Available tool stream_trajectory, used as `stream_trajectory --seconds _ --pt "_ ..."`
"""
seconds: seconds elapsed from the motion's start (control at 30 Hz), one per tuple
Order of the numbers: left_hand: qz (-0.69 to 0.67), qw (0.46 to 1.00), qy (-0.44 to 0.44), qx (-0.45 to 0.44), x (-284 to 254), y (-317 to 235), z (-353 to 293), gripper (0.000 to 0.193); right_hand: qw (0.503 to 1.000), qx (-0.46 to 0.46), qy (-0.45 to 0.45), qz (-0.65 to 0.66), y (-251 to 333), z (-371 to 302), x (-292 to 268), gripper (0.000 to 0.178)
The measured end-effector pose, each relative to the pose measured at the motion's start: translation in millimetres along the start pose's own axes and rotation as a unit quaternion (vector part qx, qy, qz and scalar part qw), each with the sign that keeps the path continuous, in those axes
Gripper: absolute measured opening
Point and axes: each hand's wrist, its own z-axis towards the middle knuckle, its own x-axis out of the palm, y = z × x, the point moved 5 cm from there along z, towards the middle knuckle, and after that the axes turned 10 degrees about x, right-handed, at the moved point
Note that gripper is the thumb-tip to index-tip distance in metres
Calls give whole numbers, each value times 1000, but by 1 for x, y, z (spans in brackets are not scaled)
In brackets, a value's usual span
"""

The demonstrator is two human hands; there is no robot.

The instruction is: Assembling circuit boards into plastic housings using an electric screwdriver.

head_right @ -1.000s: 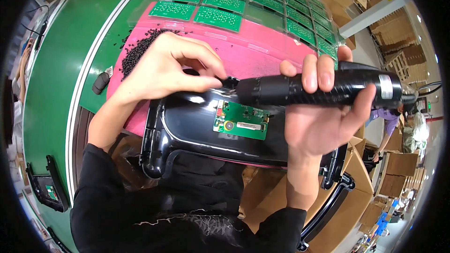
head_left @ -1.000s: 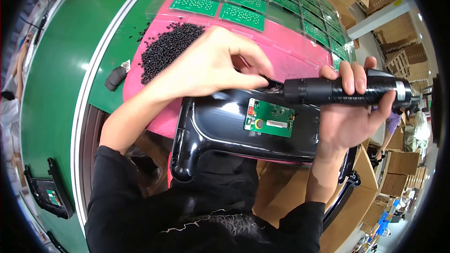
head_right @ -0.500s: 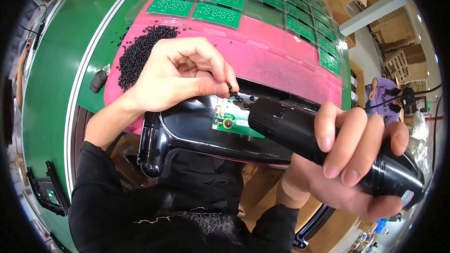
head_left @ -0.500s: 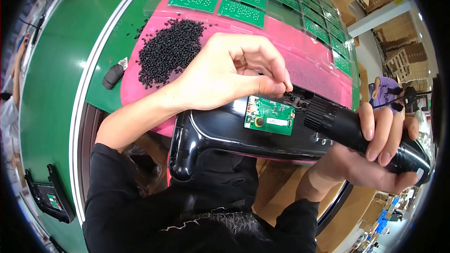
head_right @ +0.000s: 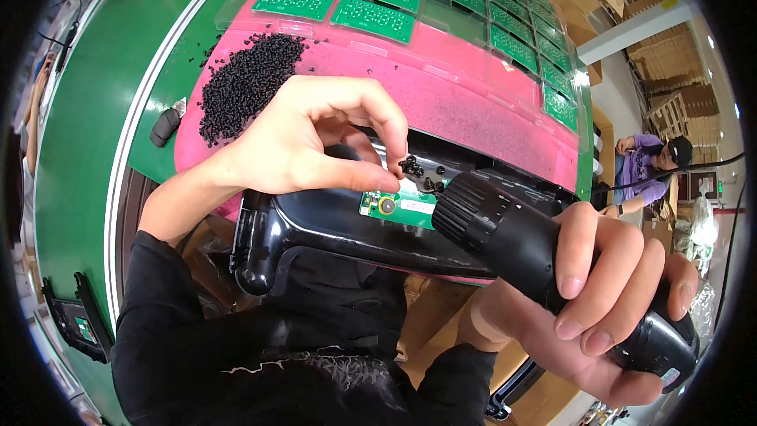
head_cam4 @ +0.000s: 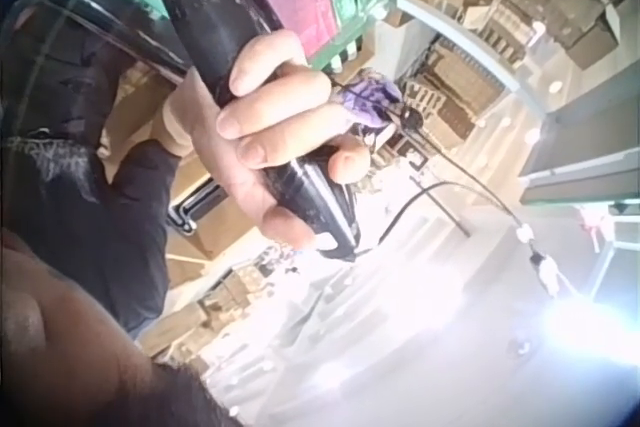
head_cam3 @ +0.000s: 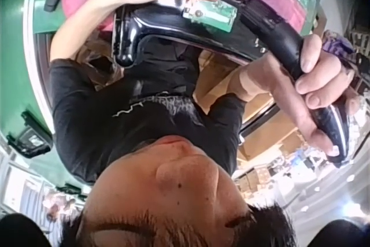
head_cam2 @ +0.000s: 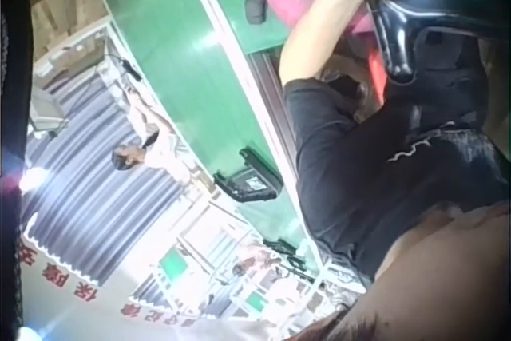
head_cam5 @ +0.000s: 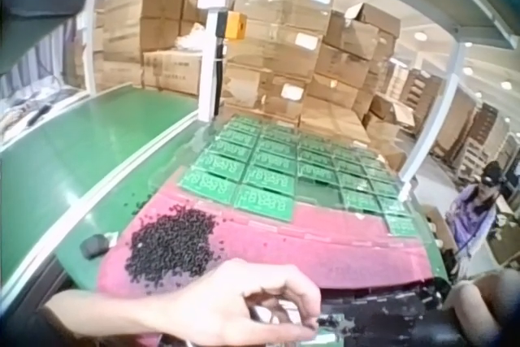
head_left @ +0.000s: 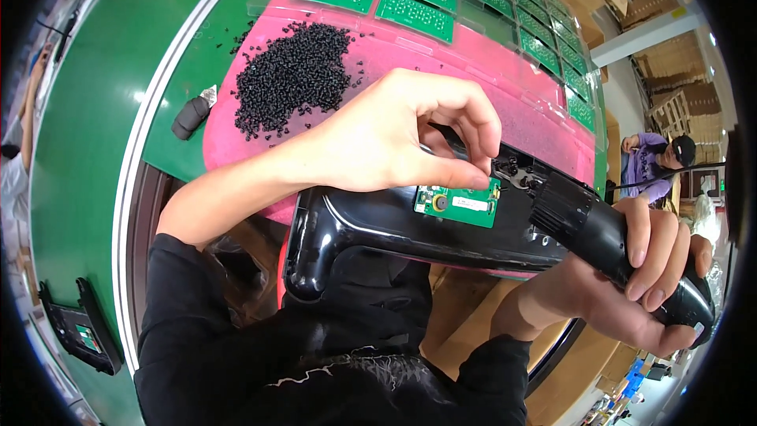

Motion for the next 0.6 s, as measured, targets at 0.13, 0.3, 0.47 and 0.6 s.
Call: stream_trajectory --seconds 0.13,0.3,0.47,0.6 --pt "20 999 -17 35 -3 -4 -2 26 1000 12 3 -3 -6 -2 4 42" --pt "118 983 -4 140 -2 -8 -2 24 1000 19 1 -14 -5 -2 3 44" --pt "247 935 14 253 0 -17 -3 26 998 49 33 -33 -10 -1 4 47" --pt "238 951 1 198 -2 -12 0 23 996 75 53 -21 -14 0 2 49"
